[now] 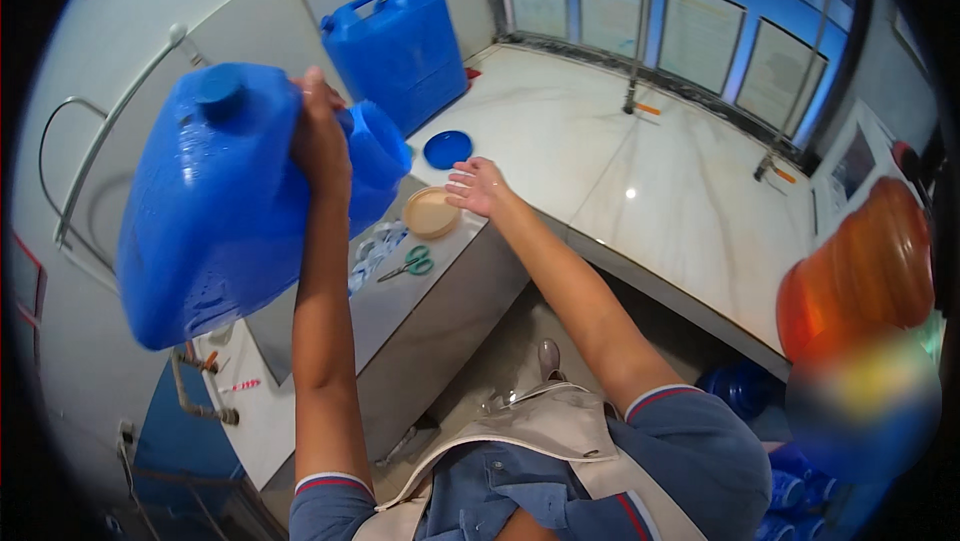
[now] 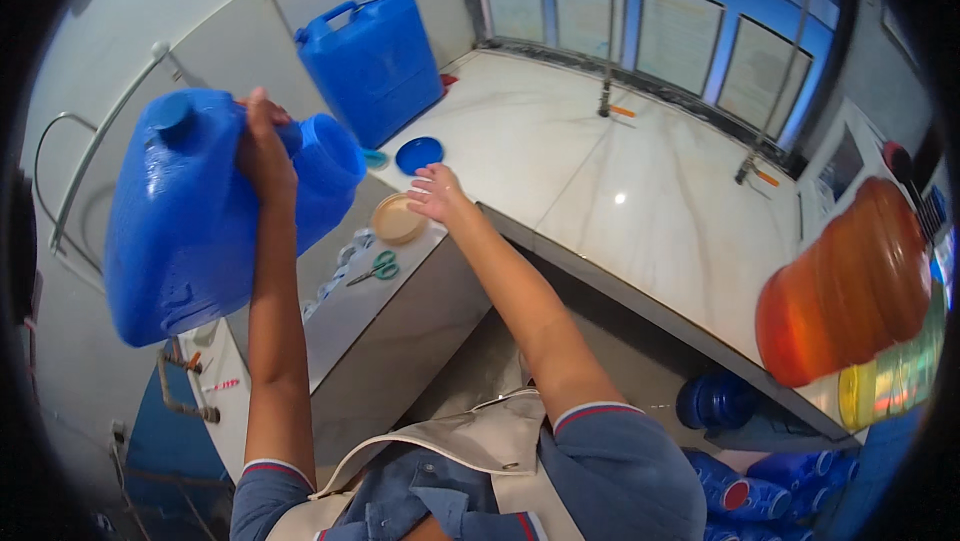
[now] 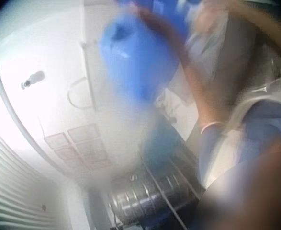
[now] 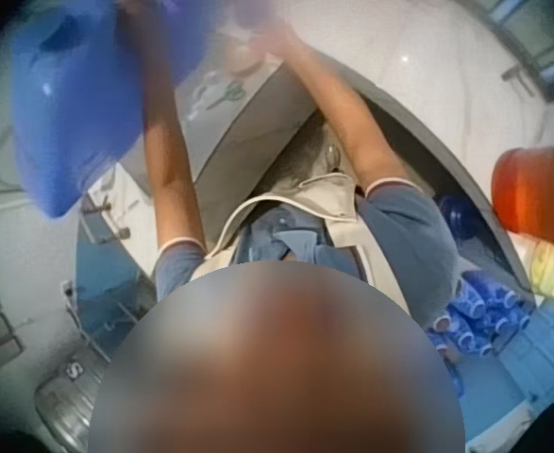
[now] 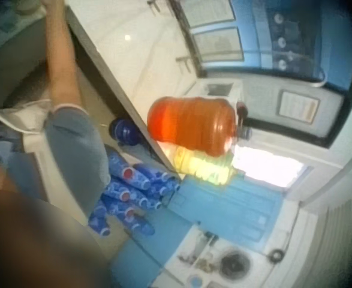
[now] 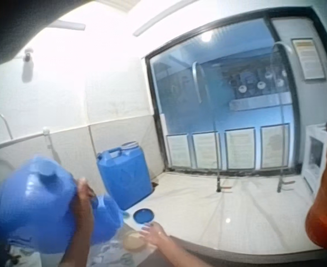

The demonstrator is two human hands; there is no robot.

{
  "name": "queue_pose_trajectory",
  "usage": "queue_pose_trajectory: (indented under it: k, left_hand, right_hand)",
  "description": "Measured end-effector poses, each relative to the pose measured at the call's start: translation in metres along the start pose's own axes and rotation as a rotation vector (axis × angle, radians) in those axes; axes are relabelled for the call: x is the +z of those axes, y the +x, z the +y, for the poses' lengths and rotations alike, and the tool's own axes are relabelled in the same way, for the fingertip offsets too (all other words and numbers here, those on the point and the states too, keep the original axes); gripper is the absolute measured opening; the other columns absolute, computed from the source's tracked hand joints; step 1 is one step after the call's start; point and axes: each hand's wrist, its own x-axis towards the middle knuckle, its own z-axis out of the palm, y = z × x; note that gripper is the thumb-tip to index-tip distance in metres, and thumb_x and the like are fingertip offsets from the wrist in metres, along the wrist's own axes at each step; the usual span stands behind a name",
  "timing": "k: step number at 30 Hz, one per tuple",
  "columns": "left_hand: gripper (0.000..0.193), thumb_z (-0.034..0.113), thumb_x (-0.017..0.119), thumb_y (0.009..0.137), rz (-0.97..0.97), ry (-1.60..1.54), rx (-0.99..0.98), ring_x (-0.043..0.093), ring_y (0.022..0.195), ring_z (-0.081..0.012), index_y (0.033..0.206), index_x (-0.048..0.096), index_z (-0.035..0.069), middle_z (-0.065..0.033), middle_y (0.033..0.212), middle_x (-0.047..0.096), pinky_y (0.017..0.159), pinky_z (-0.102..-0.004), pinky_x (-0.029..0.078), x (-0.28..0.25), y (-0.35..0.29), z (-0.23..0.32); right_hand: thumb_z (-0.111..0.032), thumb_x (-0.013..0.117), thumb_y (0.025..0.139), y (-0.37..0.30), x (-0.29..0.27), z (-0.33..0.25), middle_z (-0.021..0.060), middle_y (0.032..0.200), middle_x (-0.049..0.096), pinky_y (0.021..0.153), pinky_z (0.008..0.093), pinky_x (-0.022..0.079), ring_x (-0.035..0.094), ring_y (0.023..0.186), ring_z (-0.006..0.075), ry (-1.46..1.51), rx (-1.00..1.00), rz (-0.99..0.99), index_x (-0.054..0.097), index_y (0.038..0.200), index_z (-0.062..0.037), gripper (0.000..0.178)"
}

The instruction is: The person cleans a blue plastic container with a sponge and water, then seals the necks of two large water jugs with plastic wrap and a heat gun. The person also uses scissors to trim excess plastic from the container's opening.

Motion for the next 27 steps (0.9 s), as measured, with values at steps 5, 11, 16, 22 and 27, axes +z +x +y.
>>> queue_pose_trajectory:
  k: [5, 11, 16, 22, 27]
  left_hand:
    - [0.019, 0.014, 0.057, 0.085, -0.007, -0.926, -0.34, 0.043, 0.061, -0.0119, 0.072, 0.043, 0.01, -0.0008, 0.062, 0.042, 0.061, -0.0273, 0.039, 0.063, 0.032, 0.023]
    - [0.02, 0.011, 0.057, 0.085, -0.339, -1.513, -0.659, 0.044, 0.058, -0.0119, 0.072, 0.042, 0.008, -0.0012, 0.061, 0.042, 0.059, -0.0266, 0.041, 0.168, 0.066, -0.033]
    - [0.015, 0.007, 0.056, 0.084, -0.558, -1.678, -1.179, 0.05, 0.063, -0.0156, 0.076, 0.044, 0.004, -0.0067, 0.066, 0.048, 0.067, -0.0313, 0.049, 0.291, 0.079, -0.084]
    - [0.022, 0.015, 0.051, 0.089, -0.593, -1.116, -1.415, 0.06, 0.084, -0.0336, 0.088, 0.045, -0.007, -0.0199, 0.075, 0.055, 0.085, -0.0489, 0.052, 0.4, 0.082, -0.135]
    - [0.03, 0.022, 0.045, 0.093, -0.831, -1.145, -1.452, 0.061, 0.08, -0.0356, 0.095, 0.043, -0.008, -0.0212, 0.08, 0.056, 0.073, -0.0484, 0.056, 0.444, 0.091, -0.184]
  right_hand:
    - [-0.025, 0.043, 0.085, -0.043, -0.093, -0.1, 0.0197, 0.135, 0.034, 0.098, 0.048, 0.037, 0.041, 0.118, 0.0379, 0.053, -0.25, 0.158, 0.039, 0.126, -0.0018, 0.048]
    - [-0.021, 0.042, 0.085, -0.092, -0.186, -0.198, 0.0201, 0.131, 0.039, 0.098, 0.0444, 0.038, 0.043, 0.116, 0.0358, 0.102, -0.478, 0.338, 0.04, 0.124, 0.0002, 0.045]
    - [-0.02, 0.042, 0.085, -0.094, -0.259, -0.258, 0.021, 0.129, 0.04, 0.1, 0.0437, 0.036, 0.044, 0.114, 0.035, 0.159, -0.56, 0.521, 0.041, 0.123, 0.0004, 0.043]
    - [-0.022, 0.047, 0.082, -0.047, -0.319, -0.307, 0.0185, 0.112, 0.046, 0.093, 0.0425, 0.041, 0.049, 0.099, 0.0286, 0.155, -0.524, 0.648, 0.045, 0.107, -0.0014, 0.033]
    - [-0.031, 0.048, 0.084, 0.007, -0.341, -0.325, 0.0087, 0.077, 0.05, 0.077, 0.0378, 0.044, 0.049, 0.073, 0.0218, 0.22, -0.55, 0.628, 0.046, 0.088, -0.0056, 0.026]
